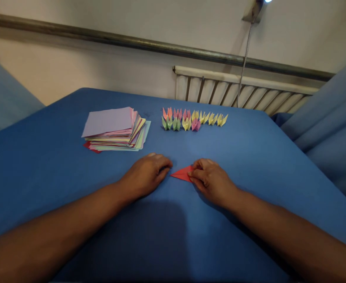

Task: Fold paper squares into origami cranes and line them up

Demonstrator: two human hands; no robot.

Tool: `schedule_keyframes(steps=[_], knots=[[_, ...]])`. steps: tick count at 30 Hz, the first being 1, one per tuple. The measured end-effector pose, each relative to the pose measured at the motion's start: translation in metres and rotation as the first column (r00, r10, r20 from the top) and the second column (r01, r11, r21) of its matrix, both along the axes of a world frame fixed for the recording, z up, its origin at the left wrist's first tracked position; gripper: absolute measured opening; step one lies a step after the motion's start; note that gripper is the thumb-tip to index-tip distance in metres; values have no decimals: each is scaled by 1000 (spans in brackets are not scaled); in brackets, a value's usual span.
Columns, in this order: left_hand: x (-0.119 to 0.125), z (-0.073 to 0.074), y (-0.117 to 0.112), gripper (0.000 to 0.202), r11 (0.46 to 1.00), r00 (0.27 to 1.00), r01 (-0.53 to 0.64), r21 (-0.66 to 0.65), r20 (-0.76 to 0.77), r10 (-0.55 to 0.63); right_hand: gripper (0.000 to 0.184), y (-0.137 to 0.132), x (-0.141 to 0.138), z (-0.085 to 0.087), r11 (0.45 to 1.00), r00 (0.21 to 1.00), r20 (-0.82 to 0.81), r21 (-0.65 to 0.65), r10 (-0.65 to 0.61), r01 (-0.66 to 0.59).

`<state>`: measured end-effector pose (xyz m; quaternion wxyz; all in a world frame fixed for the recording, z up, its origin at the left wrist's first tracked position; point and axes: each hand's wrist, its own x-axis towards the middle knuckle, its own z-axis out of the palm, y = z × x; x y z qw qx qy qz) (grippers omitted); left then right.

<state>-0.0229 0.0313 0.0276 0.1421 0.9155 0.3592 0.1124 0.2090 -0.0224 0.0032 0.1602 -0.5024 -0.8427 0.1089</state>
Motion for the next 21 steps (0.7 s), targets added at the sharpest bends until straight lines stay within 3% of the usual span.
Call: schedule_keyframes(steps=[3,6,10,17,21], knots=[[9,-4,-10,23,984,982,180,-19,59,-178,20,3,2,0,999,999,-27,34,40,-39],[18,-10,-17,22,971,971,239,7,19,-239,18,7,5,1,994,992,-66,-7,104,-105],[20,-13,-14,24,972,974,228,52,-6,-228,15,10,7,3,994,992,-96,-58,84,-90],[19,-14,-6,23,970,980,191,148,-89,-180,12,1,2,5,972,979,-174,-227,-106,65],[21,-15,-8,25,977,982,183,109,-57,-178,17,-2,3,6,949,974,-199,-312,-112,46]])
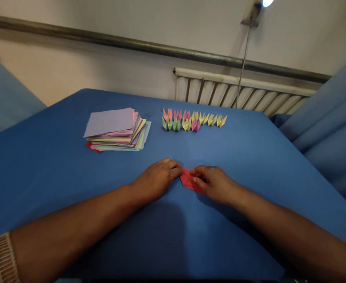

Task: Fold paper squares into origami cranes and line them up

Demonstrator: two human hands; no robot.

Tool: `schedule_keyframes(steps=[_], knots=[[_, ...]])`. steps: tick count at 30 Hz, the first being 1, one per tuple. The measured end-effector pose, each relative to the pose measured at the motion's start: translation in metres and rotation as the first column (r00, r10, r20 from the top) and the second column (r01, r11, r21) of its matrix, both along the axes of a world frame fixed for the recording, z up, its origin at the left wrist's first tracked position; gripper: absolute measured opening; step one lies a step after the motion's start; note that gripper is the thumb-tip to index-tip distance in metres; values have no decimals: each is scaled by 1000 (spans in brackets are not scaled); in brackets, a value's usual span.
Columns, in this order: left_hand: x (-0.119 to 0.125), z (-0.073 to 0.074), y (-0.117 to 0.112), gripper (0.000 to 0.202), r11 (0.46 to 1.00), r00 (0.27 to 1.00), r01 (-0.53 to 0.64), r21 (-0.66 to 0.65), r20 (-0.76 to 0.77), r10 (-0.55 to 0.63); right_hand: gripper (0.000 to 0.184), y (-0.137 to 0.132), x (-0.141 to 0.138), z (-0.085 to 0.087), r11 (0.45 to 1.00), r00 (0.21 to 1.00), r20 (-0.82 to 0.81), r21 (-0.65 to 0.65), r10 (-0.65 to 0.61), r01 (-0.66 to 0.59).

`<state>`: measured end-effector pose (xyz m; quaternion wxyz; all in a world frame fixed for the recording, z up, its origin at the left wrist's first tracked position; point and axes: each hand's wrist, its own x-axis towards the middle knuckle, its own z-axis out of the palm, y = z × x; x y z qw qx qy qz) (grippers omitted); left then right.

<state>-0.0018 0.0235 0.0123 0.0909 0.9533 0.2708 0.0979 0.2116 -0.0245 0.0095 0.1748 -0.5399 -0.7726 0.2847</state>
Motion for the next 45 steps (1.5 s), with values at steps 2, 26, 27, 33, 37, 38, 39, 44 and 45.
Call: schedule_keyframes(steps=[2,26,27,33,37,38,39,44,45], knots=[[1,2,-4,25,1000,1000,8,-11,4,-8,18,1,2,2,999,1000,1,23,23,-23],[1,12,-15,21,989,988,24,145,-155,-1,22,8,1,-6,954,986,65,249,152,-164],[1,12,-15,21,994,991,6,112,-134,9,19,7,0,-8,954,989,65,262,135,-147],[4,8,-15,22,996,997,-71,-56,10,72,7,7,-4,-14,943,990,44,304,131,-139],[7,3,-14,18,985,990,-134,-105,33,138,5,12,-2,-17,957,994,2,271,109,-105],[6,1,-13,18,982,987,-149,-115,45,155,6,14,-2,-18,961,995,-6,261,100,-95],[6,0,-13,17,979,984,-162,-125,59,170,8,15,-2,-19,963,996,-11,254,91,-85],[3,-3,-9,15,968,971,-209,-140,91,223,10,19,-4,-19,968,1000,12,248,22,-24],[3,-3,-8,15,966,969,-221,-137,84,233,10,18,-4,-18,968,1000,21,250,4,-9]])
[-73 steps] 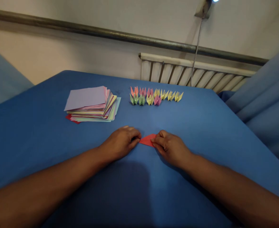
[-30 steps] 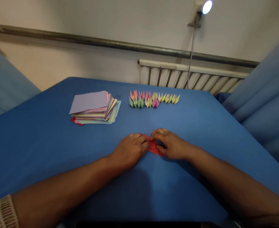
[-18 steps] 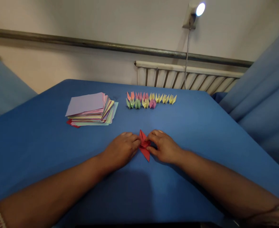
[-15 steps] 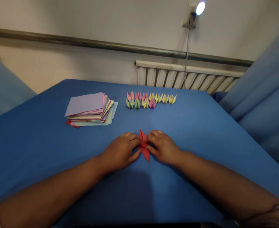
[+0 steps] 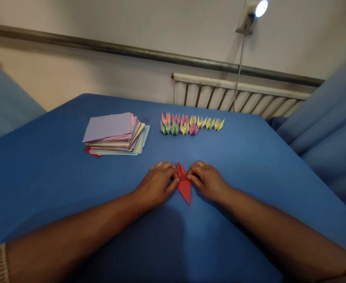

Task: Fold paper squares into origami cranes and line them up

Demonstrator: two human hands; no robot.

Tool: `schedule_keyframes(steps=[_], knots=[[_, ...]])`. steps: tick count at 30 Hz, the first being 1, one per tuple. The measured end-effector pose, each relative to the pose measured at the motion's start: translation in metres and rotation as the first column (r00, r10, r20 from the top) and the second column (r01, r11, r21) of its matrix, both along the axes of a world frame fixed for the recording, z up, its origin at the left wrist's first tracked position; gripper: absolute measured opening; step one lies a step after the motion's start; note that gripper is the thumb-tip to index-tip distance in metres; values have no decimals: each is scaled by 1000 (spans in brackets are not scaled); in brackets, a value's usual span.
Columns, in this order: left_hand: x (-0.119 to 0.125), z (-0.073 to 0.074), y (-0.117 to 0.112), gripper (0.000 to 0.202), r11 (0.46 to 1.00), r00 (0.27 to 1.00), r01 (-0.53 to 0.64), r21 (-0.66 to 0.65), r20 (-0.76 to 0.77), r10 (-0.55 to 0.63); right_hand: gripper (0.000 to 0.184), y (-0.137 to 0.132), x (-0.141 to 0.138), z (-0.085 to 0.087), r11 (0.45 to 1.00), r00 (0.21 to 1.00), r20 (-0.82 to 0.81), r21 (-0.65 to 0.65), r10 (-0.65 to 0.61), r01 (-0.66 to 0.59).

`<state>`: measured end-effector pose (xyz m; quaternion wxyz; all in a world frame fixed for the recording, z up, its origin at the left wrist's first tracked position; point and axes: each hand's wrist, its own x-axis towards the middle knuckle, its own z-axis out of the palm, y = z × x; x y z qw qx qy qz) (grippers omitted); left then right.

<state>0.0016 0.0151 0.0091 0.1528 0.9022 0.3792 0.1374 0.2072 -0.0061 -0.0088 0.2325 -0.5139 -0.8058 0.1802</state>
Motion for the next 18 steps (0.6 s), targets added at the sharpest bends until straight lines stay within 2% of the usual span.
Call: schedule_keyframes(steps=[5,9,11,15,18], knots=[[3,4,0,14,998,996,-58,30,-71,60,8,-2,-3,0,999,999,33,14,-38,37],[3,6,1,8,996,994,-77,48,-79,80,5,-3,-1,1,999,997,76,41,2,-5],[2,6,2,12,998,999,-11,56,-47,14,13,-6,0,4,996,987,153,63,48,-58],[-3,2,2,25,968,973,225,107,-82,-217,25,-16,-1,12,986,928,356,79,110,-147],[-9,-1,-1,29,948,956,278,155,-143,-257,30,-25,-4,19,986,895,433,66,112,-155]])
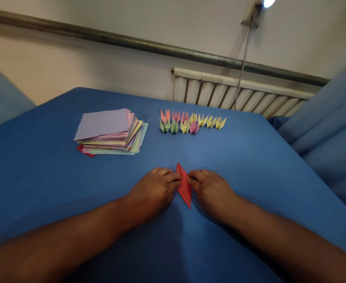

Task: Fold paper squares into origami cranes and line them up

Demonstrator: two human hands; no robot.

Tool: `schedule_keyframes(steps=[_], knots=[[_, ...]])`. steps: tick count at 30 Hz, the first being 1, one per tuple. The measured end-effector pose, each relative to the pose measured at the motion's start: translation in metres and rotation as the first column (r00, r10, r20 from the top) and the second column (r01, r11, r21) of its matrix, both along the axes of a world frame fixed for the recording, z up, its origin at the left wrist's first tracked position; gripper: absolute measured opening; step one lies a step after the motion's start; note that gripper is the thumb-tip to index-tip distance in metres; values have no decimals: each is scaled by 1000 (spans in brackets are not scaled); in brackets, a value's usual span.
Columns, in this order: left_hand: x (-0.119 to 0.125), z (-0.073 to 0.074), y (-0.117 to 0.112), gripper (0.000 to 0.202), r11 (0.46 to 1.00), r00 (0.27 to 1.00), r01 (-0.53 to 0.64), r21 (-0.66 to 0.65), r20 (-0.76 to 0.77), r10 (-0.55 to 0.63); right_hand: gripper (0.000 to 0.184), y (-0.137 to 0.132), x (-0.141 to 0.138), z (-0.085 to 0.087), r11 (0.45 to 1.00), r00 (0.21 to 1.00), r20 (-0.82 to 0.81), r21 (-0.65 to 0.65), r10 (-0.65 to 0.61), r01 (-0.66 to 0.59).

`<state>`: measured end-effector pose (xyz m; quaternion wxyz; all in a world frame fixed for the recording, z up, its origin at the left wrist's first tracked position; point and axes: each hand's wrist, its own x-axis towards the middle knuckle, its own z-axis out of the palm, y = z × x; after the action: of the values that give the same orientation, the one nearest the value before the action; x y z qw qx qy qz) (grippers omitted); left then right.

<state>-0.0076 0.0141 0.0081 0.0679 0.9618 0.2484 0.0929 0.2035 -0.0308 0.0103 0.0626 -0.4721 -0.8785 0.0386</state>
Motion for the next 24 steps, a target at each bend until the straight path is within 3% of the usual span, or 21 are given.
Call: schedule_keyframes(steps=[9,24], knots=[[-4,9,-9,35,1000,999,-18,7,-49,19,36,-10,-6,7,1000,994,108,11,-31,30],[-4,0,-13,39,995,998,-16,94,-56,21,34,-12,-11,5,999,984,174,52,-23,14]])
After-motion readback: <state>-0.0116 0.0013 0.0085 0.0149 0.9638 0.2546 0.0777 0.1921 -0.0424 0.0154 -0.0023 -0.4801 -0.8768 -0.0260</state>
